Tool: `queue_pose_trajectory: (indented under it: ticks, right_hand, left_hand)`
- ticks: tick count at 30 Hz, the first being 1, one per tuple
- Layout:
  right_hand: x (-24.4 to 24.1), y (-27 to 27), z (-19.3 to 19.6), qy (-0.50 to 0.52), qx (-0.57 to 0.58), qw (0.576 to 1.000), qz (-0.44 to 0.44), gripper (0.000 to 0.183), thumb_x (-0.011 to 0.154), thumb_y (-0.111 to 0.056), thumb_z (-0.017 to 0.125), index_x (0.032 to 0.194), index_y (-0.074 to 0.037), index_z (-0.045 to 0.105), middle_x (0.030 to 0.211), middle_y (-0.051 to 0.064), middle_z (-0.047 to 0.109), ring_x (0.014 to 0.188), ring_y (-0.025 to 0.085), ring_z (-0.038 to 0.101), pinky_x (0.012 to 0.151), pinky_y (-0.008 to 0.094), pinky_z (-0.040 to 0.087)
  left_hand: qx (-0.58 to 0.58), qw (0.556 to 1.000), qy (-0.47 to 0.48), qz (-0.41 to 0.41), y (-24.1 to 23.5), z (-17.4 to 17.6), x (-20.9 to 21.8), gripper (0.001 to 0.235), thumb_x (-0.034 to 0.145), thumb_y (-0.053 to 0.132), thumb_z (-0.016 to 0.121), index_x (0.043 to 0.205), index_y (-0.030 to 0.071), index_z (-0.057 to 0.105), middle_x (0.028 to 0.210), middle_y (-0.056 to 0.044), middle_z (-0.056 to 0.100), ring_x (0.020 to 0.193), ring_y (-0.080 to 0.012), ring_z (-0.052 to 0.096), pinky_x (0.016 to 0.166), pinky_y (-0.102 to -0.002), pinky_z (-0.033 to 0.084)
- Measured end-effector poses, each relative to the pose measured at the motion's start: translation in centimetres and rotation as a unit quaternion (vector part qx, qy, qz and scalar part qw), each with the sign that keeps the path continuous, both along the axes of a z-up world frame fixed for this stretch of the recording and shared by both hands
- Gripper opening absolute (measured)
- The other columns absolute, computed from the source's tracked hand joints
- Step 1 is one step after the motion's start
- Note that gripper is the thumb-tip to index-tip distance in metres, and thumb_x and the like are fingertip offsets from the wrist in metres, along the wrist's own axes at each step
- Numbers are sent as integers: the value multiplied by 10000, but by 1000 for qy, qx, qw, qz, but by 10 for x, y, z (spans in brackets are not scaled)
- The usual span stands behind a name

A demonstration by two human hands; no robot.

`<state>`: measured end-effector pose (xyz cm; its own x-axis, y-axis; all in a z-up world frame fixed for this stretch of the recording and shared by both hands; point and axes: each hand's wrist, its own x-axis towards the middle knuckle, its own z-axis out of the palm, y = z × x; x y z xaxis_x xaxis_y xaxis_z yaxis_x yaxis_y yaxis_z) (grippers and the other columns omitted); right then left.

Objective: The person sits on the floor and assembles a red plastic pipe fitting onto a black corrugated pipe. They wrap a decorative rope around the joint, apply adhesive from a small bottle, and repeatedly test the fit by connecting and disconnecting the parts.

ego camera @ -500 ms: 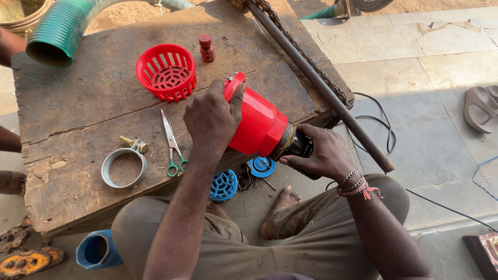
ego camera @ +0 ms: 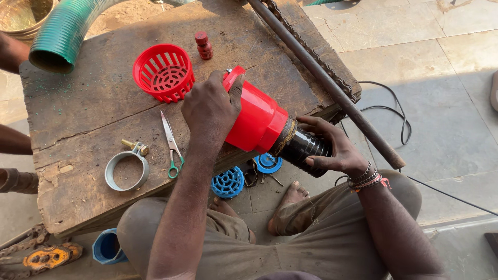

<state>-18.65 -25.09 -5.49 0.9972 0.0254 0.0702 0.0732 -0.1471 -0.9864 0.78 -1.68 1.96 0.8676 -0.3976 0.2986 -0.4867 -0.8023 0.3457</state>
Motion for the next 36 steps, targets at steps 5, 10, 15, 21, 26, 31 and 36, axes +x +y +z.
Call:
queue_pose_trajectory:
  ticks: [5, 10, 15, 21, 26, 31, 36]
  right_hand:
    - [0, 5, -37, 10, 164, 975, -151, 681, 728, -301, 889, 1233, -38, 517, 1222, 176, 641, 1066, 231, 679, 917, 385, 578]
    - [6, 24, -64, -4, 446, 847, -291, 613, 986, -547, 689, 1197, 17, 578, 1111, 205, 663, 923, 275, 720, 848, 393, 629]
    - [1, 34, -35, 149, 417, 838, -320, 718, 839, -760, 491, 1137, -116, 597, 1024, 92, 681, 853, 260, 741, 680, 572, 642]
    - [-2, 23, -19, 257, 364, 856, -262, 712, 852, -788, 447, 1185, -162, 509, 1023, 104, 654, 819, 264, 713, 630, 564, 625]
    - [-15, 46, -34, 53, 377, 888, -256, 557, 861, -437, 728, 1257, -122, 495, 1069, 115, 651, 856, 221, 713, 609, 404, 616]
    - [-13, 59, -54, -24, 339, 889, -307, 518, 813, -270, 775, 1211, -107, 486, 1034, 112, 642, 778, 203, 698, 511, 350, 594]
    - [-9, 62, -62, -100, 306, 896, -307, 482, 889, -226, 774, 1240, -76, 480, 1051, 162, 606, 741, 208, 653, 474, 313, 537]
  left_hand:
    - [17, 1000, -11, 9, -4, 3, 2, 531, 983, 593, 574, 954, 78, 701, 661, -95, 688, 649, -247, 739, 568, -449, 592]
    - [37, 999, 25, 19, -7, 2, 3, 548, 1008, 595, 544, 931, 71, 686, 671, -86, 677, 665, -232, 742, 579, -437, 601]
    - [48, 998, 31, 28, -10, 2, 4, 541, 1011, 585, 541, 937, 66, 675, 674, -101, 671, 654, -238, 736, 540, -424, 604]
    - [52, 997, 41, 34, -8, 4, 1, 538, 996, 593, 521, 966, 76, 667, 714, -112, 691, 700, -264, 751, 581, -445, 605]
    - [58, 996, 64, 19, -7, 19, 0, 548, 992, 583, 529, 1221, 94, 616, 787, -151, 719, 791, -308, 753, 636, -473, 619]
    - [37, 997, 66, -10, -6, 19, 3, 472, 973, 531, 554, 1266, 176, 660, 836, -137, 743, 821, -305, 749, 721, -485, 604]
    - [61, 995, 81, -2, -8, 13, 8, 484, 993, 532, 528, 1298, 174, 644, 865, -134, 745, 828, -290, 751, 750, -482, 598]
